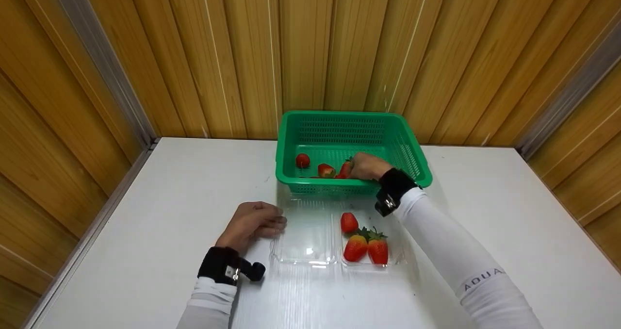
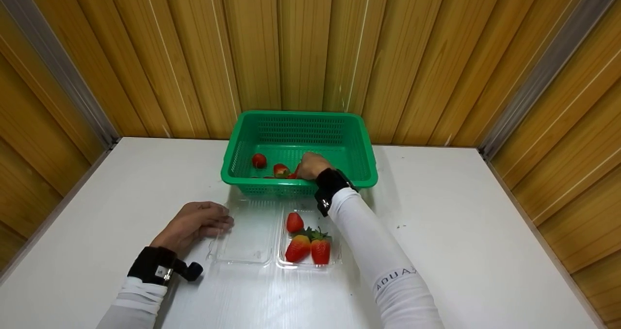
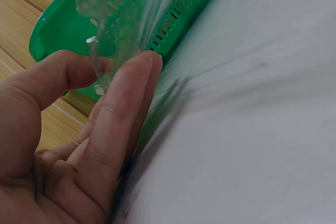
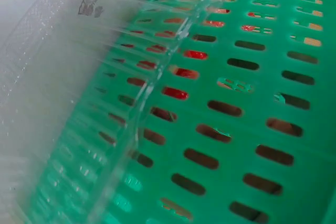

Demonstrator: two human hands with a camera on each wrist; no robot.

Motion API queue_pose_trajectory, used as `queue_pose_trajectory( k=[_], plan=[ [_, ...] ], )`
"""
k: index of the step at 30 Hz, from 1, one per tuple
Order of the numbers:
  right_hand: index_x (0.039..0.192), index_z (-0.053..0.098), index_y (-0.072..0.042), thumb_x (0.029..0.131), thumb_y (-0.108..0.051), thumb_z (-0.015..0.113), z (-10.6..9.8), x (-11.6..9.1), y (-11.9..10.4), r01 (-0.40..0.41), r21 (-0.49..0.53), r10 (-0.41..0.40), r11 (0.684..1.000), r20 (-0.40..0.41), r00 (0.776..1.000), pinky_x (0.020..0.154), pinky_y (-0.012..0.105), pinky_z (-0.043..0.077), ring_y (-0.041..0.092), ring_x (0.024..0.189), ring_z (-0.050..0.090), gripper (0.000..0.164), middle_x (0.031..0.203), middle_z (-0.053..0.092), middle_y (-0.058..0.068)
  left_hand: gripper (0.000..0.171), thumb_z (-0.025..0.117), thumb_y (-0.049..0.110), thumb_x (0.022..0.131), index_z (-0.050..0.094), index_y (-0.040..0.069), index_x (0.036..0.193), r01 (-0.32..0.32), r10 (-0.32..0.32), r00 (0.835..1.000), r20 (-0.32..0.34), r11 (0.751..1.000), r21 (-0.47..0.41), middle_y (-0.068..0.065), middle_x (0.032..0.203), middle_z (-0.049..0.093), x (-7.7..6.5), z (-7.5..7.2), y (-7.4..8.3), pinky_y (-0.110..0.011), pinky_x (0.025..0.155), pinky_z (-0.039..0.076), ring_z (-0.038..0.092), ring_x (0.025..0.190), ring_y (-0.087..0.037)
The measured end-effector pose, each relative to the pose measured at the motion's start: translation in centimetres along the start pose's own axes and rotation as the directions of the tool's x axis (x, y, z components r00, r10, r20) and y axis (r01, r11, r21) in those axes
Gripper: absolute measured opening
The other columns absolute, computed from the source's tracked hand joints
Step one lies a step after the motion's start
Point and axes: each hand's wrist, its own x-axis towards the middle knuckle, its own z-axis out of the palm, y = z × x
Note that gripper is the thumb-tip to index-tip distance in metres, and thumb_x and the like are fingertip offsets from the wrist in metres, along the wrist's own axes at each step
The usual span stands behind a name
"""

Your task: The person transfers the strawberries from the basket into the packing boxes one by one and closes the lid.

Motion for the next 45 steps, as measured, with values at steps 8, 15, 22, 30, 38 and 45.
queue_pose_trajectory(
  k=[8,15,22,30,38,45],
  plan=[
    [0.067,0.059,-0.013,0.09,0.003,0.065,0.2,0.3,0.1,0.028,-0.018,-0.028,0.999,-0.006,1.0,0.054,0.023,0.026,0.012,0.06,0.035,0.028,0.065,0.04,-0.004,0.031,0.077,0.007,0.095,0.066,-0.015,0.114,0.013,-0.013,1.0,0.004,1.0,-0.01,-0.025,0.101,0.076,0.0,0.0,0.1,-0.033,0.075,0.067,0.077,0.087,-0.026],
    [0.064,0.058,-0.015,0.089,0.004,0.063,0.2,0.3,0.1,0.028,-0.009,-0.028,1.0,-0.013,1.0,0.053,0.023,0.025,0.012,0.06,0.035,0.031,0.064,0.042,-0.005,0.028,0.076,0.006,0.096,0.066,-0.014,0.112,0.009,-0.009,1.0,0.011,1.0,-0.008,-0.025,0.1,0.075,0.0,0.0,0.1,-0.033,0.074,0.067,0.077,0.086,-0.027],
    [0.065,0.059,-0.016,0.091,0.002,0.065,-0.2,0.0,0.4,0.002,0.052,-0.002,0.999,0.0,1.0,0.051,0.024,0.027,0.012,0.06,0.037,0.032,0.066,0.043,-0.004,0.028,0.076,0.006,0.096,0.066,-0.014,0.113,0.008,-0.007,1.0,0.02,1.0,-0.016,-0.026,0.102,0.075,0.1,-0.1,0.1,-0.033,0.076,0.067,0.077,0.088,-0.028],
    [0.075,0.067,-0.011,0.094,-0.003,0.069,-1.2,-1.3,0.5,-0.022,0.133,0.022,0.991,0.0,1.0,0.055,0.025,0.043,0.013,0.066,0.05,0.021,0.071,0.054,-0.003,0.026,0.076,0.007,0.096,0.068,-0.013,0.111,-0.001,0.001,1.0,0.015,1.0,0.011,-0.025,0.101,0.076,0.2,-0.2,0.0,-0.032,0.075,0.067,0.078,0.086,-0.026],
    [0.102,0.078,0.002,0.096,-0.004,0.073,-2.0,-2.9,0.2,-0.004,0.225,0.02,0.974,-0.073,0.997,0.077,0.036,0.064,0.023,0.085,0.066,0.011,0.091,0.072,0.007,0.028,0.077,0.007,0.095,0.068,-0.013,0.112,0.004,-0.004,1.0,0.003,1.0,0.013,-0.025,0.101,0.076,0.2,-0.3,-0.1,-0.032,0.075,0.067,0.078,0.086,-0.026],
    [0.112,0.076,0.007,0.095,-0.004,0.074,-2.7,-4.3,0.5,0.087,0.265,-0.047,0.96,-0.154,0.987,0.083,0.042,0.066,0.028,0.092,0.07,0.021,0.106,0.073,0.016,0.029,0.077,0.008,0.096,0.067,-0.013,0.112,-0.007,0.007,1.0,0.008,1.0,0.013,-0.025,0.101,0.075,0.3,-0.5,-0.1,-0.033,0.076,0.067,0.078,0.086,-0.026]
  ],
)
